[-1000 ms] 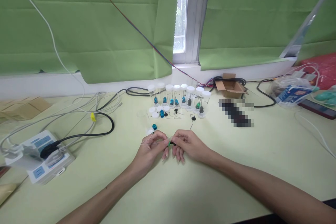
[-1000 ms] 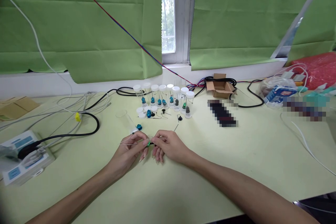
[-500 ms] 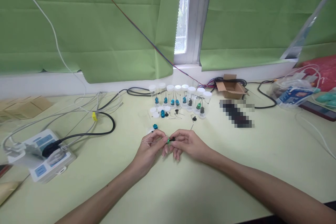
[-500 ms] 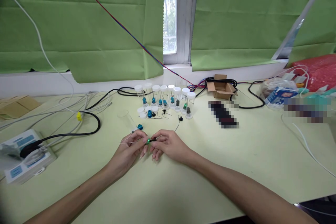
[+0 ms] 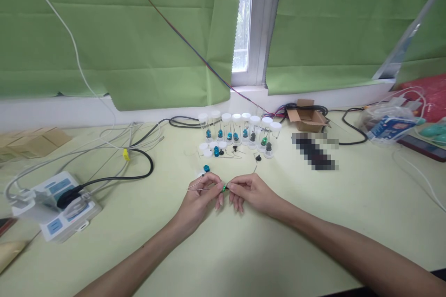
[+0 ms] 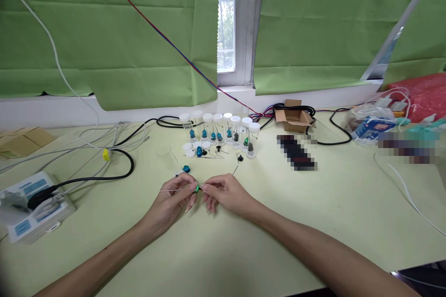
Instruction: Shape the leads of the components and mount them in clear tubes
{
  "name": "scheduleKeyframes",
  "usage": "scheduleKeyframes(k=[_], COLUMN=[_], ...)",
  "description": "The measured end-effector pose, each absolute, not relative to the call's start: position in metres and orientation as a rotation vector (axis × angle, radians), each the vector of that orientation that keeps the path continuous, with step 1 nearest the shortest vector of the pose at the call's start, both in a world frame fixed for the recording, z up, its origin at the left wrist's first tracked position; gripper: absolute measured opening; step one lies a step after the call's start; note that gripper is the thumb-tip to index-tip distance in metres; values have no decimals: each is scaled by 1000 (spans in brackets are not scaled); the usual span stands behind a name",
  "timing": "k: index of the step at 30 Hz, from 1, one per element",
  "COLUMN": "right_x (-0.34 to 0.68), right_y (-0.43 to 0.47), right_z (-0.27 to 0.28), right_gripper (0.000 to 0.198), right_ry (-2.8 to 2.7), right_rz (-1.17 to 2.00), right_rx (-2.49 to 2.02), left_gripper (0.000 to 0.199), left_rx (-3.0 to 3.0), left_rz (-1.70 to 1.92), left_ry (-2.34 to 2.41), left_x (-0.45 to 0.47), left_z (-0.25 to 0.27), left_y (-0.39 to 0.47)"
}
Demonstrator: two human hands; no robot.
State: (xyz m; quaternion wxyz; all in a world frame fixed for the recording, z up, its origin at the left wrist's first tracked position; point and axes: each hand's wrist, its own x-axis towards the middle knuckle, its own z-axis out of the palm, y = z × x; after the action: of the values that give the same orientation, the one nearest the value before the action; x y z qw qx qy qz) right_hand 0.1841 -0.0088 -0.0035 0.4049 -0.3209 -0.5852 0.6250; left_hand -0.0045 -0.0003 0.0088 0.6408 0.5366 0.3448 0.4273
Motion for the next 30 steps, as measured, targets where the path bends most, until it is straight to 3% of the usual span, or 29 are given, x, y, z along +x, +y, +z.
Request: scheduleKeyframes(k=[30], right_x=[180], right_y=[-7], right_z=[-2], right_gripper=[39], right_ry=[-1305], right_rz=[1631], right_rx=[-793], left_gripper=[18], left_rx=[1146], left_rz=[989], left_ry=[798], left_x=[-5], left_z=[11], left_y=[0])
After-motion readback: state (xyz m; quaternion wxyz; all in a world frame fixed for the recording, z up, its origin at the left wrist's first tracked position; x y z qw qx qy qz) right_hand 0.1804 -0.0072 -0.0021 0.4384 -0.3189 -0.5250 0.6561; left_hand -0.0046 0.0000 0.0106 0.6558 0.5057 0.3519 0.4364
